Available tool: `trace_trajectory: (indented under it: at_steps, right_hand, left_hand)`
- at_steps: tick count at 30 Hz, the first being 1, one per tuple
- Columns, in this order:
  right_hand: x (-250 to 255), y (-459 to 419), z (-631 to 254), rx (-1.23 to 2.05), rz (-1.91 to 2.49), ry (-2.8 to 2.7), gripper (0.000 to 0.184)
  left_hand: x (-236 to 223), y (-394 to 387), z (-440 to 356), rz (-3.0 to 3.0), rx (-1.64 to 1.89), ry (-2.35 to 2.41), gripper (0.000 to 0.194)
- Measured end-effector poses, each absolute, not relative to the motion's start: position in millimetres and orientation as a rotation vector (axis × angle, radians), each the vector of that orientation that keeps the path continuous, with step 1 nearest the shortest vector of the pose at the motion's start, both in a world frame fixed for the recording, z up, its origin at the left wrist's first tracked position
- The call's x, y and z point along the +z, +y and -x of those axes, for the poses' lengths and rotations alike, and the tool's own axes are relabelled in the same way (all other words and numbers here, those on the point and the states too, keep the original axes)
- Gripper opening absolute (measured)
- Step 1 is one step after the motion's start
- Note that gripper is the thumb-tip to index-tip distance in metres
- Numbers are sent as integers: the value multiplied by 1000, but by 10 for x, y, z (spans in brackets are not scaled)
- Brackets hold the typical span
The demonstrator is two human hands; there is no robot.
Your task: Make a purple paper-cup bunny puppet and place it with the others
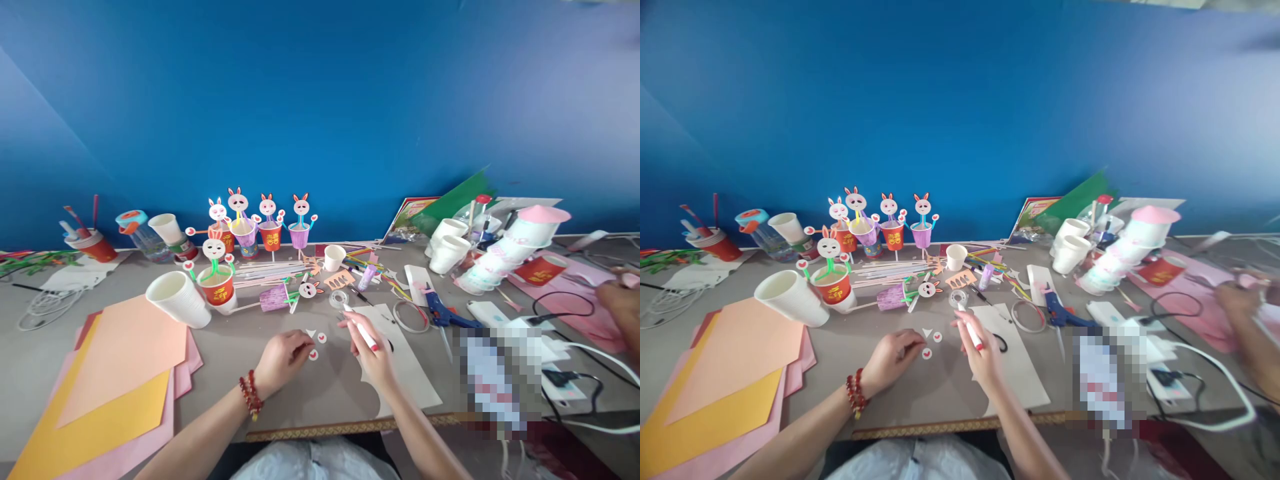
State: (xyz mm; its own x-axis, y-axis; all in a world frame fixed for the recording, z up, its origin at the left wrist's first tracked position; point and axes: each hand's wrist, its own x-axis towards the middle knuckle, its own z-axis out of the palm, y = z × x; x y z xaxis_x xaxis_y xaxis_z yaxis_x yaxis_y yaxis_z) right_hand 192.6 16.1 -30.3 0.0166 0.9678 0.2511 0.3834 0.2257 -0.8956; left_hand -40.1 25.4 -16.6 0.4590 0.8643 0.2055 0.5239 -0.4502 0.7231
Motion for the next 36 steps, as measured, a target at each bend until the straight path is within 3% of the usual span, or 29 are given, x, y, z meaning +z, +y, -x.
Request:
trace_trajectory:
  at_steps: [8, 15, 19, 21, 26, 36]
  right_hand:
    - [-89, 437, -1921, 407, 1346, -1982, 25]
    - [-250, 390, -1881, 427, 1326, -2018, 25]
    - [-339, 266, -1820, 477, 1297, -1988, 21]
    - [-325, 209, -1790, 490, 1275, -1979, 21]
    - [-242, 97, -1837, 435, 1287, -1908, 21]
    - [-341, -95, -2058, 381, 1235, -1809, 16]
  left_hand:
    - [-228, 283, 464, -2248, 903, 1180, 22]
    - [154, 543, 925, -2053, 1193, 1495, 16]
    - [167, 819, 1056, -2421, 899, 1631, 64]
    - [97, 954, 1034, -2504, 683, 1655, 76]
    - [20, 1038, 941, -2572, 412, 1656, 76]
    - [-86, 85, 1313, -2446, 784, 1988, 77]
